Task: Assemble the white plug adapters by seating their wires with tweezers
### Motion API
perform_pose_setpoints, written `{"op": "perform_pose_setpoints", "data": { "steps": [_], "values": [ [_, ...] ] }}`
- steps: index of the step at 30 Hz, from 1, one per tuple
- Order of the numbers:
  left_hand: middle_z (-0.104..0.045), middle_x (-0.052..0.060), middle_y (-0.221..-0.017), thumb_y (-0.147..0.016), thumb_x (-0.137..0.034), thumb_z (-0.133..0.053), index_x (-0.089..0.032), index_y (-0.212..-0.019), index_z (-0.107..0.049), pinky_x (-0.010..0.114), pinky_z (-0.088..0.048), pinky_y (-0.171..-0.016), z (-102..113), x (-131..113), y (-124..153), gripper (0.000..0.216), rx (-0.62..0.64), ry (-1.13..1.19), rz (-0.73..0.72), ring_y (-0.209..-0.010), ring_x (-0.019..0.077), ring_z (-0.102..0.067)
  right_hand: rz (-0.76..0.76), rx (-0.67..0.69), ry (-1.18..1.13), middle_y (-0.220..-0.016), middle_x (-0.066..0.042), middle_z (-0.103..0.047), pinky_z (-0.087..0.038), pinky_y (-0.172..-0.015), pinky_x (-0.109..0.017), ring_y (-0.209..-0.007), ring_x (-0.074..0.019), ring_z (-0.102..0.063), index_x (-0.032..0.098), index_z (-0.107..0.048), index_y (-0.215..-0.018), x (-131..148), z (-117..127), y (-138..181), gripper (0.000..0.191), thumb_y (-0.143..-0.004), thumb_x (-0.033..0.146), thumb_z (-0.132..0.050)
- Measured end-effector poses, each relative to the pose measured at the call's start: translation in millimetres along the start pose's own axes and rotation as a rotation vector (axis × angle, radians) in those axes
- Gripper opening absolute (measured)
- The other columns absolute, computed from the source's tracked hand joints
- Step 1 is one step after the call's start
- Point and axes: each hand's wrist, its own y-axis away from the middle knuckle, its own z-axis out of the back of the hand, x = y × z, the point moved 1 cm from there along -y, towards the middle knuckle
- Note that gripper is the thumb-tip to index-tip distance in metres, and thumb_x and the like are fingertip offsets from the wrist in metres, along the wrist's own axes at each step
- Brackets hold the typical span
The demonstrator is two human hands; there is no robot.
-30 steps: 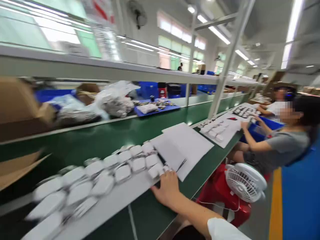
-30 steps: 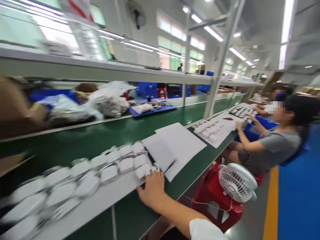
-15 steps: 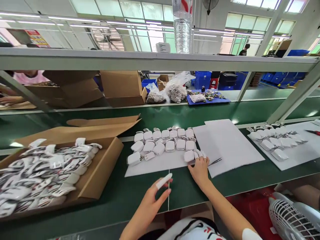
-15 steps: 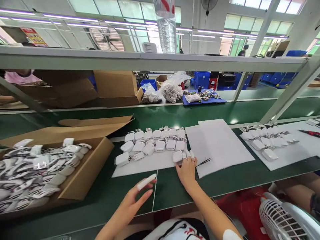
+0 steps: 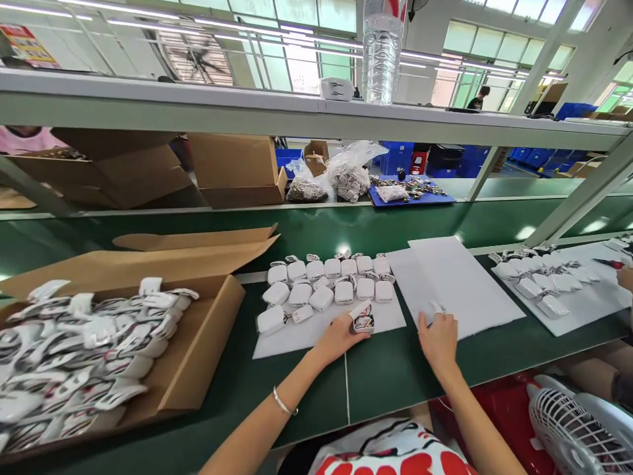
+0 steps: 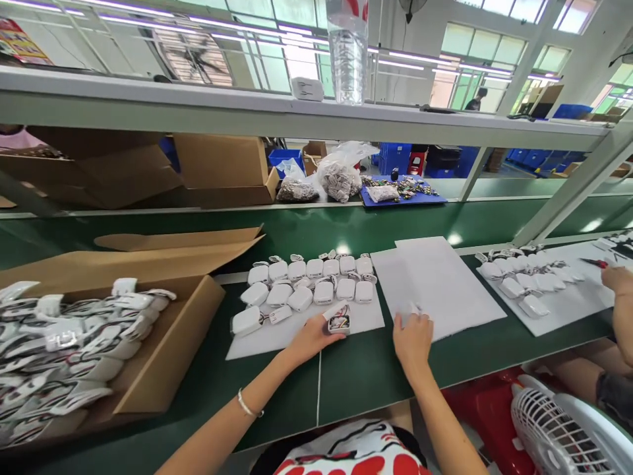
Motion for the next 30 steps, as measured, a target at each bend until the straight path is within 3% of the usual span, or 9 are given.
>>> {"op": "perform_pose_setpoints", "data": {
  "steps": [2,4,7,10,12,15,18,23,30],
  "values": [
    [-0.067,0.005,-0.101,-0.069,-0.037,-0.071,-0.023,-0.125,-0.051,0.037,-0.051,-0.08,0.9,9.3,5.0,0.06,-0.038,-0.039,-0.021,-0.091,0.0243,-0.063,-0.226,0.173,0.137,-0.098,-0.026,-0.056,-0.043,-0.083,-0.053,-0.097,-0.039,-0.055,0.001,-0.058,-0.107,-11.1,6.9,-5.2,0.049,-0.084,0.044,-0.05],
    [-0.066,0.006,-0.105,-0.07,-0.037,-0.072,-0.023,-0.126,-0.05,0.038,-0.051,-0.083,0.9,18.0,9.6,0.062,-0.089,-0.045,-0.068,-0.095,0.0242,-0.063,-0.343,0.248,0.076,-0.097,-0.025,-0.057,-0.044,-0.08,-0.05,-0.091,-0.0379,-0.058,0.002,-0.057,-0.105,-16.1,9.9,-6.9,0.043,-0.081,0.038,-0.054],
    [-0.064,0.006,-0.11,-0.074,-0.037,-0.069,-0.023,-0.129,-0.045,0.034,-0.053,-0.083,0.2,25.5,16.4,0.061,-0.198,0.014,-0.171,-0.097,0.0216,-0.063,-0.446,0.187,-0.075,-0.094,-0.024,-0.059,-0.042,-0.082,-0.047,-0.093,-0.0369,-0.058,0.002,-0.054,-0.107,-15.5,7.7,-3.3,0.035,-0.078,0.022,-0.053],
    [-0.062,0.008,-0.11,-0.077,-0.035,-0.067,-0.023,-0.13,-0.043,0.034,-0.053,-0.083,0.4,24.1,22.6,0.059,-0.296,0.056,-0.276,-0.1,0.0219,-0.062,-0.502,0.114,-0.207,-0.091,-0.019,-0.062,-0.045,-0.08,-0.041,-0.091,-0.0315,-0.06,0.005,-0.053,-0.109,-7.2,0.3,3.9,0.037,-0.078,0.025,-0.053],
    [-0.058,0.009,-0.114,-0.076,-0.034,-0.069,-0.022,-0.129,-0.044,0.038,-0.052,-0.087,1.4,20.6,25.3,0.06,-0.34,0.07,-0.33,-0.106,0.024,-0.058,-0.493,0.085,-0.338,-0.085,-0.012,-0.063,-0.048,-0.073,-0.035,-0.081,-0.0246,-0.062,0.01,-0.055,-0.106,5.2,-5.9,6.0,0.036,-0.079,0.034,-0.051],
    [-0.057,0.009,-0.115,-0.077,-0.027,-0.068,-0.022,-0.126,-0.046,0.038,-0.051,-0.09,2.7,17.1,26.3,0.054,-0.354,0.105,-0.373,-0.108,0.0234,-0.057,-0.435,0.064,-0.735,-0.071,-0.002,-0.059,-0.048,-0.058,-0.029,-0.059,-0.015,-0.056,0.015,-0.056,-0.096,37.3,-14.0,-2.0,0.036,-0.08,0.047,-0.049],
    [-0.06,0.008,-0.112,-0.081,-0.019,-0.062,-0.022,-0.122,-0.049,0.035,-0.052,-0.088,4.8,18.6,24.7,0.043,-0.365,0.157,-0.349,-0.104,0.02,-0.059,-0.361,0.156,-1.146,-0.059,0.004,-0.049,-0.042,-0.042,-0.023,-0.046,-0.0101,-0.046,0.018,-0.053,-0.082,80.1,-20.8,-22.9,0.039,-0.077,0.056,-0.055],
    [-0.062,0.008,-0.111,-0.083,-0.019,-0.059,-0.02,-0.112,-0.055,0.038,-0.052,-0.088,12.4,24.0,21.2,0.03,-0.417,0.159,-0.318,-0.105,0.0214,-0.06,-0.139,0.354,-1.205,-0.056,0.006,-0.047,-0.035,-0.036,-0.022,-0.039,-0.0085,-0.042,0.019,-0.051,-0.082,132.2,-36.1,-45.0,0.038,-0.079,0.056,-0.055],
    [-0.062,0.009,-0.105,-0.081,-0.021,-0.061,-0.02,-0.104,-0.053,0.039,-0.053,-0.084,15.4,22.9,18.7,0.025,-0.393,0.154,-0.23,-0.099,0.0212,-0.061,-0.253,0.272,-1.188,-0.052,0.006,-0.044,-0.036,-0.039,-0.026,-0.04,-0.0117,-0.042,0.02,-0.049,-0.087,121.6,-61.4,-18.1,0.038,-0.083,0.058,-0.049]
  ]
}}
